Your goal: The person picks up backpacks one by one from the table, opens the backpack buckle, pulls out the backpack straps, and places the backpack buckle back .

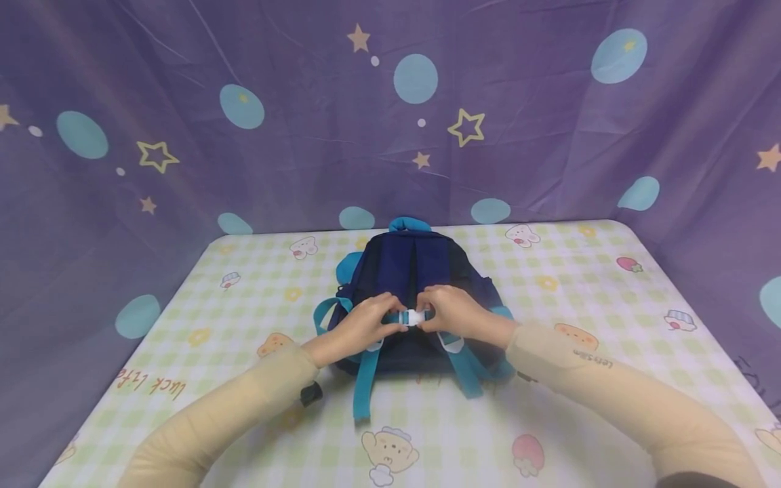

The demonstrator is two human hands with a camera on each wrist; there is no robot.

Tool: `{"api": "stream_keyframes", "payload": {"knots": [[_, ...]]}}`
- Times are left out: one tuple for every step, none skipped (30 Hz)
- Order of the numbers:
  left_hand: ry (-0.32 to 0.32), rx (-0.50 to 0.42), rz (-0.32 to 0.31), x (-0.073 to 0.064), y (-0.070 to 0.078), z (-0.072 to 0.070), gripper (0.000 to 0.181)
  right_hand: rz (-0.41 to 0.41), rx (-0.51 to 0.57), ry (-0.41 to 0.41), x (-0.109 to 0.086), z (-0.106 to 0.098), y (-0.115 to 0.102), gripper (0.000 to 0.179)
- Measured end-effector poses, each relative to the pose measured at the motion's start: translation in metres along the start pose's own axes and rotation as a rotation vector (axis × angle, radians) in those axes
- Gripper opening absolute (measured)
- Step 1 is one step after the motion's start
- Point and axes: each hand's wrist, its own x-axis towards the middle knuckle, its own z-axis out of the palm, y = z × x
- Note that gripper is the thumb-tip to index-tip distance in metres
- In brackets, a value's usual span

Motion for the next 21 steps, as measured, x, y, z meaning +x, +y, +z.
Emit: {"api": "stream_keyframes", "payload": {"knots": [[0.0, 0.0, 0.001, 0.0, 0.0, 0.0, 0.023, -0.003, -0.001, -0.001, 0.0, 0.0, 0.0, 0.012], [-0.001, -0.002, 0.001, 0.0, 0.0, 0.0, 0.023, -0.006, -0.001, -0.001, 0.0, 0.0, 0.0, 0.012], [-0.002, -0.004, 0.0, 0.0, 0.0, 0.0, 0.023, -0.008, 0.0, -0.003, 0.001, 0.0, 0.0, 0.012], [-0.005, -0.008, -0.002, 0.0, 0.0, 0.0, 0.023, -0.011, 0.002, -0.004, 0.001, 0.0, 0.0, 0.012], [-0.008, -0.011, -0.004, 0.0, 0.0, -0.001, 0.022, -0.012, 0.001, -0.005, 0.001, -0.001, 0.0, 0.012], [-0.011, -0.013, -0.006, 0.0, 0.0, -0.001, 0.022, -0.014, 0.003, -0.005, 0.001, -0.001, -0.001, 0.012], [-0.013, -0.015, -0.006, 0.0, 0.0, -0.001, 0.022, -0.017, 0.003, -0.005, 0.001, -0.001, 0.0, 0.012], [-0.014, -0.012, -0.01, 0.0, 0.0, -0.001, 0.022, -0.015, -0.003, -0.008, 0.001, -0.001, 0.0, 0.011], [-0.015, -0.014, -0.018, 0.0, -0.001, -0.001, 0.021, -0.017, -0.01, -0.01, 0.001, 0.0, 0.0, 0.011], [-0.018, -0.019, -0.026, -0.001, -0.001, -0.001, 0.02, -0.018, -0.015, -0.01, 0.001, 0.0, 0.001, 0.011], [-0.018, -0.023, -0.036, -0.001, -0.002, -0.001, 0.02, -0.018, -0.021, -0.01, 0.0, 0.0, 0.002, 0.01], [-0.017, -0.029, -0.044, -0.002, -0.003, -0.002, 0.019, -0.016, -0.025, -0.01, -0.001, 0.0, 0.003, 0.01], [-0.018, -0.035, -0.053, -0.003, -0.004, -0.002, 0.019, -0.013, -0.03, -0.009, -0.002, 0.0, 0.004, 0.009], [-0.02, -0.042, -0.063, -0.004, -0.004, -0.003, 0.019, -0.009, -0.035, -0.008, -0.003, 0.0, 0.005, 0.009], [-0.022, -0.052, -0.069, -0.005, -0.005, -0.003, 0.019, -0.01, -0.033, -0.005, -0.005, -0.001, 0.006, 0.009], [-0.023, -0.059, -0.072, -0.006, -0.006, -0.003, 0.02, -0.007, -0.03, -0.002, -0.006, -0.001, 0.006, 0.009], [-0.022, -0.063, -0.075, -0.007, -0.007, -0.004, 0.02, -0.005, -0.027, 0.001, -0.007, -0.002, 0.007, 0.01], [-0.021, -0.067, -0.075, -0.008, -0.007, -0.005, 0.021, -0.003, -0.022, 0.004, -0.008, -0.002, 0.008, 0.01], [-0.02, -0.073, -0.078, -0.009, -0.007, -0.005, 0.021, -0.004, -0.019, 0.007, -0.009, -0.003, 0.008, 0.01], [-0.018, -0.081, -0.081, -0.009, -0.008, -0.006, 0.021, -0.005, -0.015, 0.009, -0.009, -0.004, 0.009, 0.01], [-0.015, -0.09, -0.085, -0.01, -0.008, -0.006, 0.021, -0.004, -0.008, 0.009, -0.01, -0.004, 0.009, 0.01]]}}
